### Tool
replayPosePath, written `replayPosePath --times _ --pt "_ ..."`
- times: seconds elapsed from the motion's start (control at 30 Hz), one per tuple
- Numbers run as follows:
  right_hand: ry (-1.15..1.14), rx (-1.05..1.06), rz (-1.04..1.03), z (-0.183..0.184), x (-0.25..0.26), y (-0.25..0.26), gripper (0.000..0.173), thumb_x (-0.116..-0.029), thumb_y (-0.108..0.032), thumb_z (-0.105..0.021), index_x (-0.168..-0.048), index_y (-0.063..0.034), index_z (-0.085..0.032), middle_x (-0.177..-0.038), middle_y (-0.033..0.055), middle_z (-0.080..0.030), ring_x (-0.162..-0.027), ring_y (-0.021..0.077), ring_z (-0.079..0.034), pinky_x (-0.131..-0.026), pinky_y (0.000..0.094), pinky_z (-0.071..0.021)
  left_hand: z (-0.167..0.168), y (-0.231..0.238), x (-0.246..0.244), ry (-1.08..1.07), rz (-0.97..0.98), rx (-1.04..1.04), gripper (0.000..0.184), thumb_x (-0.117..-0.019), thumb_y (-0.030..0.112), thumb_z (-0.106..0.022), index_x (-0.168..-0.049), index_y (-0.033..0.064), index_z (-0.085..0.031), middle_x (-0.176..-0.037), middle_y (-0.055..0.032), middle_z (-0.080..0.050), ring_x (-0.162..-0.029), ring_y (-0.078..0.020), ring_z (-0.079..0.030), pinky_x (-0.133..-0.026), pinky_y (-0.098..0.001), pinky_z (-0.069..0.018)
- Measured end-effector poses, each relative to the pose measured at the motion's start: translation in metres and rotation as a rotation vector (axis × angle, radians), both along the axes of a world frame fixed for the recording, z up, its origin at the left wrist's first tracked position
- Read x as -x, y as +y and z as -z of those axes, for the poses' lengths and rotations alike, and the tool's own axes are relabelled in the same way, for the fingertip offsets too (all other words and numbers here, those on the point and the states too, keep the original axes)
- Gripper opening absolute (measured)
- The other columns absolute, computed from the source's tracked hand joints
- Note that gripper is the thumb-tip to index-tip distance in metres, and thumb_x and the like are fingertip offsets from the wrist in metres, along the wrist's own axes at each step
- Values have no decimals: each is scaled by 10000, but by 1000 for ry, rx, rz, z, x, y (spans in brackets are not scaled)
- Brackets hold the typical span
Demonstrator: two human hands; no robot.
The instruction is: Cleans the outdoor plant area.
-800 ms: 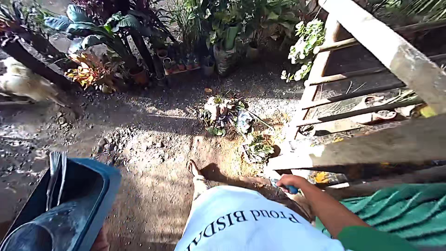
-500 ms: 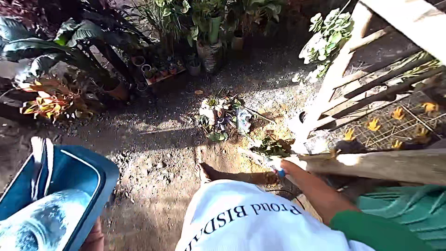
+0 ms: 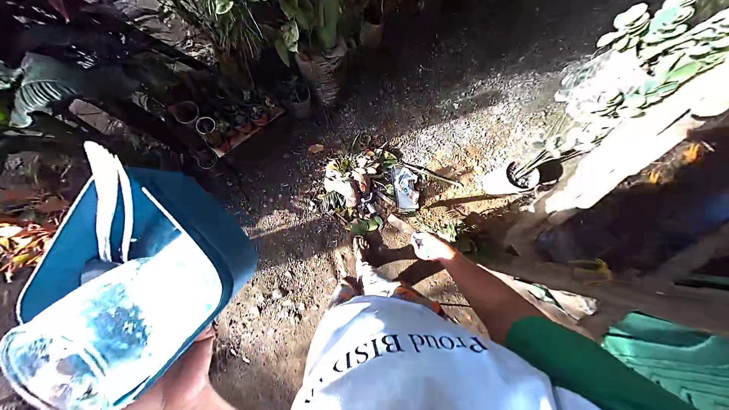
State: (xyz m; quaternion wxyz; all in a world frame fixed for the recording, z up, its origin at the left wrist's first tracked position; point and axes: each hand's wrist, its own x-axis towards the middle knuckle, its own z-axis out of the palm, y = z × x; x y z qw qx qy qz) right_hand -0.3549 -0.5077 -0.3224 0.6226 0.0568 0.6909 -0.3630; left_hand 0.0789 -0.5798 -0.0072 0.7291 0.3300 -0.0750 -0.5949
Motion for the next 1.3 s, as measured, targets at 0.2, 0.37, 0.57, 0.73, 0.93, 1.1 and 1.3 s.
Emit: replayPosePath --times 0.2,0.37,0.57,0.73,0.93,1.1,1.3 --pt "44 -125 41 26 -6 -96 195 -1101 -175 -406 -1186 -45 -523 -920 55 -503 -741 115 -512 -670 257 -482 41 -84 5 12 -90 -86 613 -951 567 -544 -1111 -24 -551 -948 -251 -705 -792 -353 -740 -627 -475 -636" --pt "30 -127 185 76 -22 -163 167 -1096 -192 -403 -1091 -65 -512 -822 42 -496 -635 119 -502 -575 273 -478 79 -159 -4 -6 37 -137 530 -892 490 -674 -1048 -14 -624 -954 -230 -726 -816 -316 -754 -661 -447 -646" --pt "7 -227 267 109 -62 -247 230 -1109 -220 -412 -1223 -44 -504 -905 67 -490 -702 138 -496 -630 285 -470 135 -267 -59 -28 219 -154 593 -838 512 -730 -1185 45 -617 -1072 -216 -708 -923 -331 -732 -739 -490 -629" --pt "-35 -275 355 99 -87 -284 241 -1109 -233 -417 -1273 -67 -478 -924 61 -479 -712 134 -492 -639 285 -467 112 -360 -39 -320 355 -285 752 -876 823 -378 -1237 188 -555 -1081 -25 -726 -968 -191 -731 -735 -403 -637" --pt "69 -386 141 85 -92 -281 242 -1103 -202 -448 -1239 -19 -529 -866 55 -492 -643 116 -484 -598 270 -466 119 -443 -44 -199 453 -217 683 -964 709 -350 -1228 138 -617 -1117 -137 -708 -999 -296 -711 -772 -524 -614" --pt "157 -562 -111 66 -105 -295 390 -1111 -277 -448 -1339 31 -525 -1000 143 -587 -756 182 -580 -726 351 -524 116 -479 -57 -158 518 -165 631 -965 661 -419 -1217 122 -628 -1124 -144 -705 -1023 -301 -703 -798 -539 -607" --pt "223 -560 11 61 -121 -310 385 -1120 -209 -407 -1394 53 -474 -1092 185 -575 -813 201 -590 -762 354 -527 116 -493 -79 -373 502 -221 694 -1000 711 -178 -1304 161 -473 -1135 -46 -682 -1011 -194 -703 -767 -394 -625"
